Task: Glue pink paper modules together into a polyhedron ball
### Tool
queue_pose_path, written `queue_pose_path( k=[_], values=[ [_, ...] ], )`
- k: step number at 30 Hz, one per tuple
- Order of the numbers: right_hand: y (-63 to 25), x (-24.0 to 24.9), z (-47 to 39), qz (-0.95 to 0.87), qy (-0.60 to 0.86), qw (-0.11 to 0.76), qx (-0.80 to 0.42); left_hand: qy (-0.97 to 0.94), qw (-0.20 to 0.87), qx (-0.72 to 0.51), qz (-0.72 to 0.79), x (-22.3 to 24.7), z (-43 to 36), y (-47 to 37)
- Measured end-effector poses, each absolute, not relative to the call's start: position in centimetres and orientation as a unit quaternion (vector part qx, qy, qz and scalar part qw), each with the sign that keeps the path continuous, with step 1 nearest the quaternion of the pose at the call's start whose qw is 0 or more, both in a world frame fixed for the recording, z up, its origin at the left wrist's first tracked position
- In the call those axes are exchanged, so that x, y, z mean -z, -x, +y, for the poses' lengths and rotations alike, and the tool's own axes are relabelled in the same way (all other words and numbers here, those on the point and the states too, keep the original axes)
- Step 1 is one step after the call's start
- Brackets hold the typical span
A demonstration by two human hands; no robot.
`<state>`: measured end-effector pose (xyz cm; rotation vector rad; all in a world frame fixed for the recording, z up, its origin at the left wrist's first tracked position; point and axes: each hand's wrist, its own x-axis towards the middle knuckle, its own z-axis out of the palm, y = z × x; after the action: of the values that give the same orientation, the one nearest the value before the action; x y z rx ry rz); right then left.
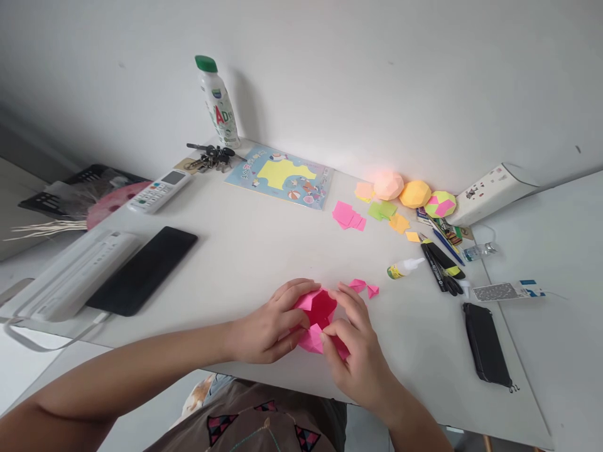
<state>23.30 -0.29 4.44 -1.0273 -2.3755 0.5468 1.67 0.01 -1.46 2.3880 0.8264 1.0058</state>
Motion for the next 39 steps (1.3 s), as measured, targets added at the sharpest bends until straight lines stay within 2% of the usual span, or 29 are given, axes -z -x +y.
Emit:
queue_pose_path(
  k=[18, 25, 31, 39],
  values=[
    [-23.1, -4.4, -0.4, -0.869, 0.387, 0.231, -0.203, -0.857, 0.226, -0.370, 0.277, 1.1, 0.0, -1.6],
    [-23.8, -3.8, 0.1, -0.851, 0.416, 0.219, -0.233, -0.841, 0.309, -0.360, 0.261, 2.2, 0.9, -0.1],
    [-24.0, -3.5, 0.4, -0.841, 0.427, 0.214, -0.252, -0.844, 0.316, -0.360, 0.241, 4.7, 2.0, -1.1],
    [-24.0, -3.1, 0.5, -0.829, 0.440, 0.213, -0.274, -0.830, 0.368, -0.358, 0.219, 4.6, 2.4, -2.0]
  ],
)
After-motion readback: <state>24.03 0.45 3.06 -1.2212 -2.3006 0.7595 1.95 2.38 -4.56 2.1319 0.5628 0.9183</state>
